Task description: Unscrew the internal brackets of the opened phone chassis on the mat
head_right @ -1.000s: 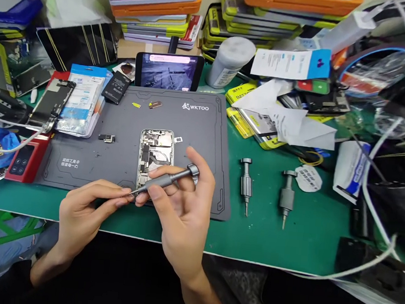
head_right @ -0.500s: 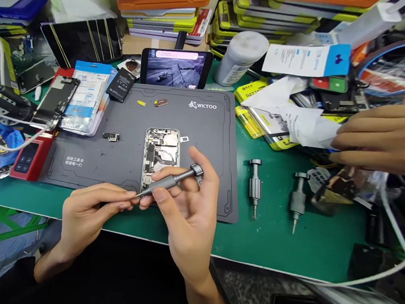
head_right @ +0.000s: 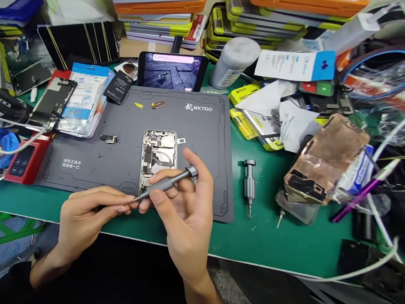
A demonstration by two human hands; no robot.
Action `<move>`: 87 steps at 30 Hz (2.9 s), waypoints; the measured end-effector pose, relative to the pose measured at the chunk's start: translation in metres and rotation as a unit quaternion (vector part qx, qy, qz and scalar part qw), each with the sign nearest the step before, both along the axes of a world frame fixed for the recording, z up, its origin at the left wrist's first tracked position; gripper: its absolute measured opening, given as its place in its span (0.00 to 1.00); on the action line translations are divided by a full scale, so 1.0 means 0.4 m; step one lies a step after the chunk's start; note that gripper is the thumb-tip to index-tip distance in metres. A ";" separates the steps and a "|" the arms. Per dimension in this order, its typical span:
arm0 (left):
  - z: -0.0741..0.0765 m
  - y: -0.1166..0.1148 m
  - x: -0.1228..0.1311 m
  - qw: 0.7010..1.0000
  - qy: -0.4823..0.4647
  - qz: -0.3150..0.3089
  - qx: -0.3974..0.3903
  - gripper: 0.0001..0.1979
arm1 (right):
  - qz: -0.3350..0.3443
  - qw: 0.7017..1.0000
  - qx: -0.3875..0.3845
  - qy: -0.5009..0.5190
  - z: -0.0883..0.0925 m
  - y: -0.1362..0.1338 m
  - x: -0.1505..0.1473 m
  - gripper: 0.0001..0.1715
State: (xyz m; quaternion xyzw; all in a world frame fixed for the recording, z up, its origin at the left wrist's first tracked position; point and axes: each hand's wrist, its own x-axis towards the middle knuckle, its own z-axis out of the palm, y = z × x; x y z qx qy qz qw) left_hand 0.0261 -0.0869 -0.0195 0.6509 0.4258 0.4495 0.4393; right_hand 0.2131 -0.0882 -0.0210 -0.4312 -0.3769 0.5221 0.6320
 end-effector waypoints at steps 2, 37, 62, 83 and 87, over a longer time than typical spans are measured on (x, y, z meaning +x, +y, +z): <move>0.000 0.001 0.001 1.000 -0.001 0.000 0.001 0.13 | -0.003 1.000 0.000 0.007 0.000 0.001 -0.001 0.32; 0.014 0.012 0.007 0.995 0.068 -0.057 0.046 0.06 | -0.181 0.974 0.068 -0.116 -0.001 0.013 0.003 0.29; -0.002 0.013 0.020 0.979 0.137 -0.091 0.118 0.09 | -0.164 0.852 0.257 -0.426 -0.046 0.066 -0.016 0.38; -0.007 0.006 0.017 0.999 0.040 0.002 0.018 0.08 | -0.177 0.966 0.119 -0.150 -0.003 0.021 -0.031 0.29; -0.004 0.008 0.017 0.999 0.034 -0.003 0.023 0.12 | -0.135 0.980 0.092 -0.115 0.003 0.015 -0.037 0.28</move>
